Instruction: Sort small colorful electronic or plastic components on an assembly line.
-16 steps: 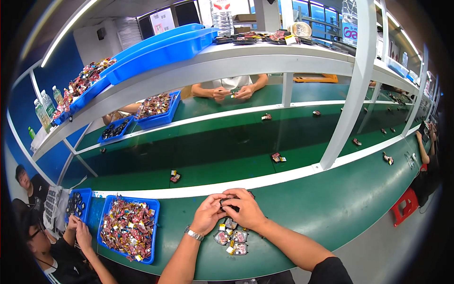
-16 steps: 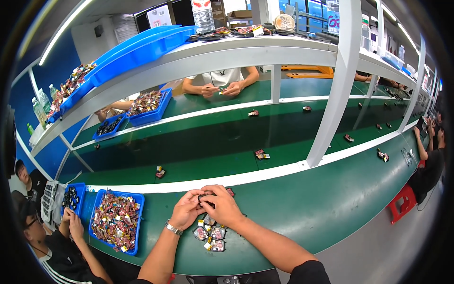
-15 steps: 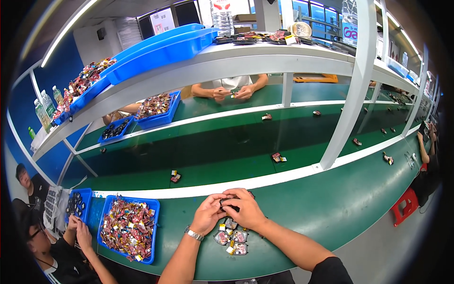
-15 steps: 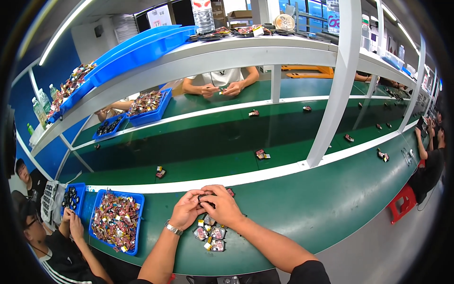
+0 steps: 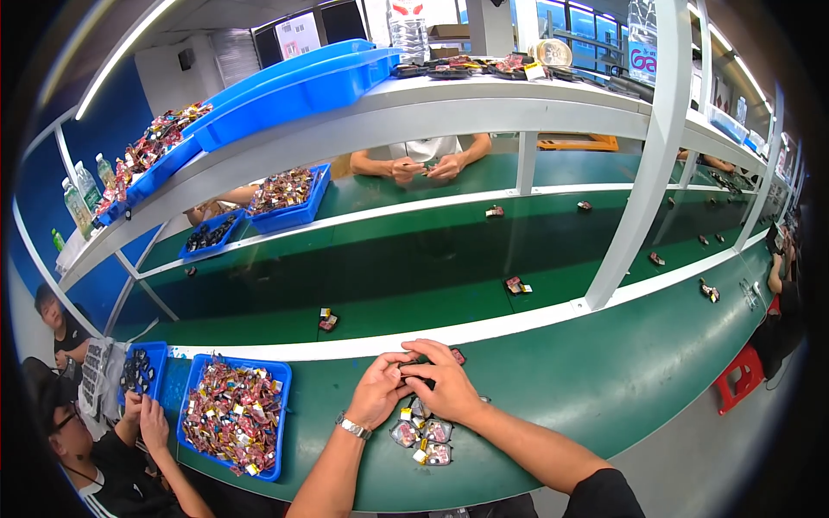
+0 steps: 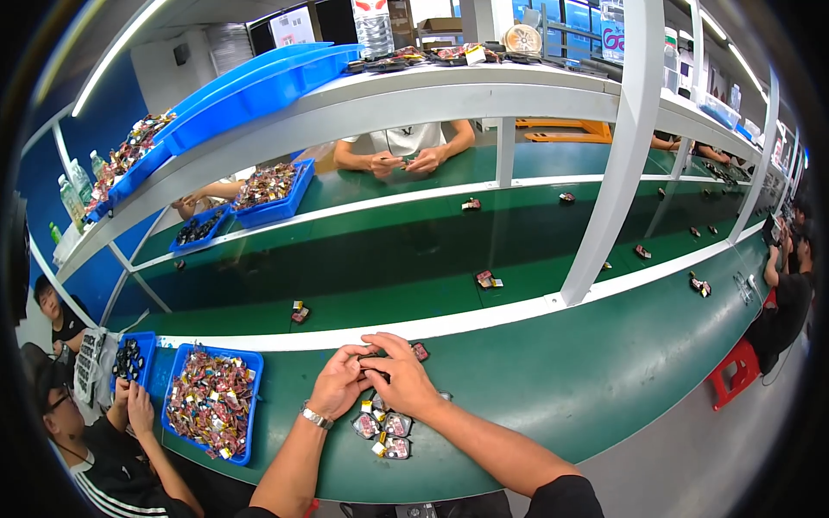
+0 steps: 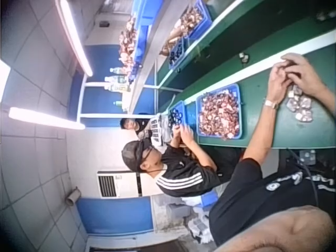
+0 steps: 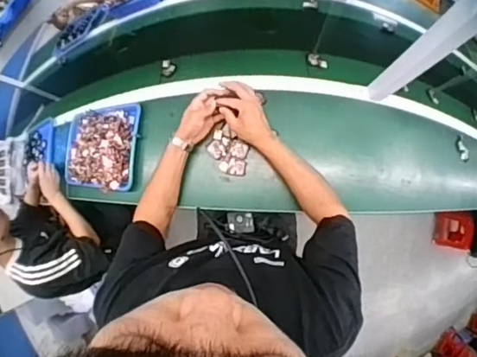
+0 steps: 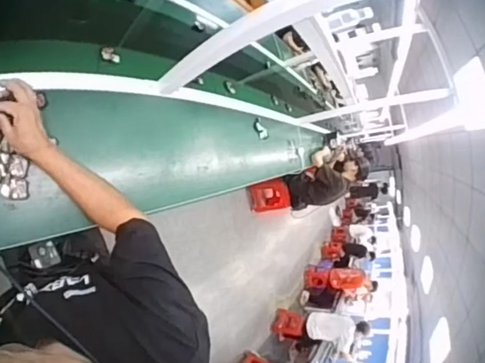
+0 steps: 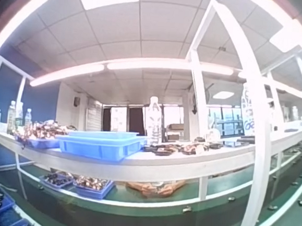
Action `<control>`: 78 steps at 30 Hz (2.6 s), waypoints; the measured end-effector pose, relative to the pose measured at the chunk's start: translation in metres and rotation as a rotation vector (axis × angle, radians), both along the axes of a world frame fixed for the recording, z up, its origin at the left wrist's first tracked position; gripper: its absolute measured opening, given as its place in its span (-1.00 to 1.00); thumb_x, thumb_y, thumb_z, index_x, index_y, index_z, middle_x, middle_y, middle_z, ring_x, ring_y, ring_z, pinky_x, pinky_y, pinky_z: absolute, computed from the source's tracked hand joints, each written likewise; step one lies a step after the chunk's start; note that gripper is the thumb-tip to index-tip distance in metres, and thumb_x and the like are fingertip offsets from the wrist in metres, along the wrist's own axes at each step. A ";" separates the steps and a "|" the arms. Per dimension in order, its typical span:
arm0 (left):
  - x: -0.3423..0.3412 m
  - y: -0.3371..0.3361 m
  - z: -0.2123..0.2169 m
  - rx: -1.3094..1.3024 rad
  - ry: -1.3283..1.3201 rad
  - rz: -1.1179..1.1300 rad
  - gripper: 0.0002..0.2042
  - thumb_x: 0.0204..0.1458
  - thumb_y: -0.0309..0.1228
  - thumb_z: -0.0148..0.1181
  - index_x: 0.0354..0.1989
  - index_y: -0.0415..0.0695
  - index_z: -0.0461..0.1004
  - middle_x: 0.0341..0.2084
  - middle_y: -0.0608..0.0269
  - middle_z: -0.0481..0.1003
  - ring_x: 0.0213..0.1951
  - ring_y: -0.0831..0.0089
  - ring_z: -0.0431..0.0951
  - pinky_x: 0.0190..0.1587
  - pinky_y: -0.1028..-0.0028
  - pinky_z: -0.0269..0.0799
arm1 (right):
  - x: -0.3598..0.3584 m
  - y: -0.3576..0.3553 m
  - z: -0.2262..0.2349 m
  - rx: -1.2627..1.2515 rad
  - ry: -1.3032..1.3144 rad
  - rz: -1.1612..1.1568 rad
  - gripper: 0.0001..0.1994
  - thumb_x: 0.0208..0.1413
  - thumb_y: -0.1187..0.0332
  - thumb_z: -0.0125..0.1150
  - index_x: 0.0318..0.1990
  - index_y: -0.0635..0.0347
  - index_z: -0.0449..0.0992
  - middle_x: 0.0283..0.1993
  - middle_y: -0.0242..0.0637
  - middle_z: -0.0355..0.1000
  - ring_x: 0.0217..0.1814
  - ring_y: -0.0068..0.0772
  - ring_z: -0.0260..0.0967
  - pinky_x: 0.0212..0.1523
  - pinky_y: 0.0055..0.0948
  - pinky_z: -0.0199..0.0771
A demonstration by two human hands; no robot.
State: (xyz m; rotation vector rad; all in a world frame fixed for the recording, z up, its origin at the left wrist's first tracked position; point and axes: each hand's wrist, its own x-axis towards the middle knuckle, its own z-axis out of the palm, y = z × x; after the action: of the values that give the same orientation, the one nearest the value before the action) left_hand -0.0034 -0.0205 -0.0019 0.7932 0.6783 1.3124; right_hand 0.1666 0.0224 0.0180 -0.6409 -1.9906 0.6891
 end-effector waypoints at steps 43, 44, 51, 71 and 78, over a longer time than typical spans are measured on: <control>0.011 0.000 -0.001 -0.011 -0.057 0.036 -0.77 0.26 -0.50 -0.07 0.07 -0.17 0.25 0.19 0.09 0.32 0.13 0.31 0.41 0.21 0.19 0.36 | -0.002 0.003 0.006 0.394 -0.107 -0.193 -0.87 -0.11 0.50 0.29 -0.34 0.21 0.53 -0.26 -0.30 0.42 -0.17 -0.24 0.40 -0.18 -0.35 0.48; 0.011 0.000 0.000 -0.009 -0.055 0.037 -0.77 0.26 -0.50 -0.07 0.07 -0.17 0.25 0.19 0.09 0.32 0.13 0.31 0.41 0.21 0.19 0.36 | -0.002 0.001 0.009 0.400 -0.116 -0.198 -0.88 -0.10 0.49 0.29 -0.35 0.21 0.53 -0.27 -0.30 0.41 -0.18 -0.24 0.39 -0.18 -0.35 0.48; 0.014 0.002 -0.001 -0.011 -0.037 0.075 -0.75 0.26 -0.50 -0.06 0.09 -0.16 0.23 0.07 0.16 0.39 0.07 0.36 0.43 0.16 0.25 0.38 | -0.007 -0.002 0.009 0.396 -0.163 -0.240 -0.81 -0.06 0.46 0.28 -0.24 0.22 0.56 -0.12 -0.26 0.44 -0.13 -0.21 0.40 -0.12 -0.34 0.48; -0.011 0.011 -0.015 0.103 0.420 0.953 -0.85 0.13 -0.57 0.01 -0.13 -0.23 0.37 -0.24 0.19 0.50 -0.32 0.55 0.50 -0.35 0.56 0.47 | -0.097 0.089 0.007 0.117 -0.449 -0.428 -0.42 -0.17 0.02 0.43 -0.11 0.30 0.45 -0.07 -0.09 0.40 -0.02 -0.03 0.34 0.00 -0.15 0.43; -0.010 0.018 -0.019 0.042 0.385 0.916 -0.87 0.15 -0.55 0.02 -0.15 -0.23 0.35 -0.33 0.23 0.48 -0.44 0.61 0.43 -0.49 0.63 0.38 | -0.111 0.107 -0.017 -0.070 -0.398 -0.220 -0.31 -0.26 0.20 0.50 0.08 0.27 0.38 -0.08 -0.09 0.47 0.05 -0.05 0.37 0.09 -0.18 0.40</control>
State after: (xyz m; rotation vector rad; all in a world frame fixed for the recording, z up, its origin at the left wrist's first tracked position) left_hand -0.0132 -0.0027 -0.0209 0.8032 1.4313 2.0122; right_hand 0.0560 0.1291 0.0013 -1.0903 -2.2159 0.5269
